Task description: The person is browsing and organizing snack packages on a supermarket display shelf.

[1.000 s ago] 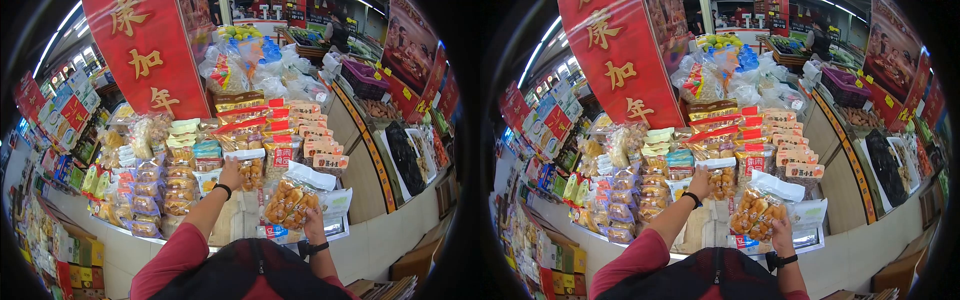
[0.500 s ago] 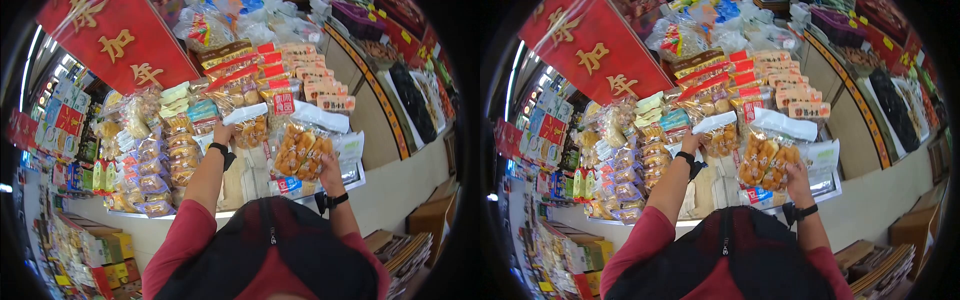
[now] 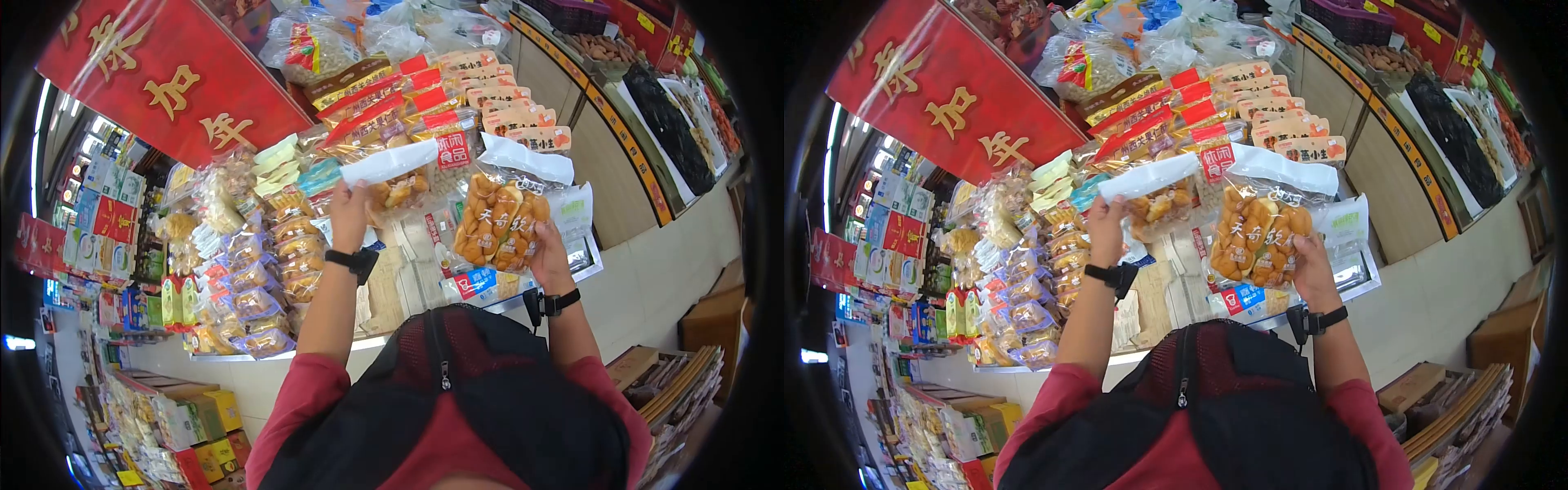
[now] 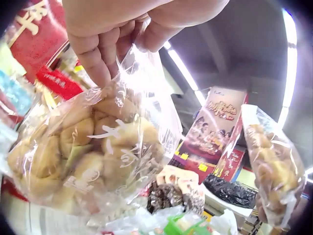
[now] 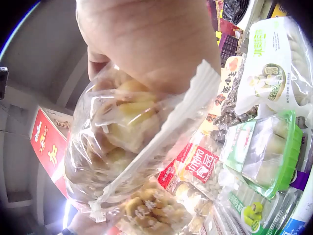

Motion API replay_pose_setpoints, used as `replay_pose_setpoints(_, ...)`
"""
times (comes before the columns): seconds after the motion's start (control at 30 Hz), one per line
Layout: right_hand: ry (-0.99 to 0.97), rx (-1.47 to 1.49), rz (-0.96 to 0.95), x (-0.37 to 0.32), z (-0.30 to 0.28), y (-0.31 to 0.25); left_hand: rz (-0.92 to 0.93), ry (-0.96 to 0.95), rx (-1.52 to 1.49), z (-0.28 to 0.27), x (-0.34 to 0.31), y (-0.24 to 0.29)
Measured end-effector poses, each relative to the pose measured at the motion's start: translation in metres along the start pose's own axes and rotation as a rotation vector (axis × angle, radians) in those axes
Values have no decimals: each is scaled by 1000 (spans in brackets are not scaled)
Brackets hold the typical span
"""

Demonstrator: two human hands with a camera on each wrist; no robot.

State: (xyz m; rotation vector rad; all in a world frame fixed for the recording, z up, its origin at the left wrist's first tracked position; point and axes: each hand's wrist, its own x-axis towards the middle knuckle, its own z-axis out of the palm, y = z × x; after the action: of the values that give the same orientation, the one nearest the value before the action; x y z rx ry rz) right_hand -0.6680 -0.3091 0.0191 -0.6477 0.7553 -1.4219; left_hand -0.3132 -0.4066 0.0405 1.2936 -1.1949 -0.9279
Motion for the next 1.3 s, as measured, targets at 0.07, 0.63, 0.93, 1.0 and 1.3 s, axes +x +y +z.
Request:
replay_pose_setpoints(0.07, 1, -34, 0, 0, -2, 0, 206, 105, -72, -3, -17, 38)
replay_pose_setpoints(0.63, -114, -124, 194, 13, 40, 12, -217, -53, -706, 4, -99, 101)
replay_pose_setpoints(0.93, -188, 146, 378, -5, 53, 30, -176, -192, -631, 43, -116, 62)
replay_pose_setpoints(1.0, -215, 99, 337, -13, 64, 18, -87, -217, -329, 37, -123, 61)
replay_pose_setpoints(1.3, -209, 209, 412, -11, 55, 32, -121, -709, 28, 22, -146, 39)
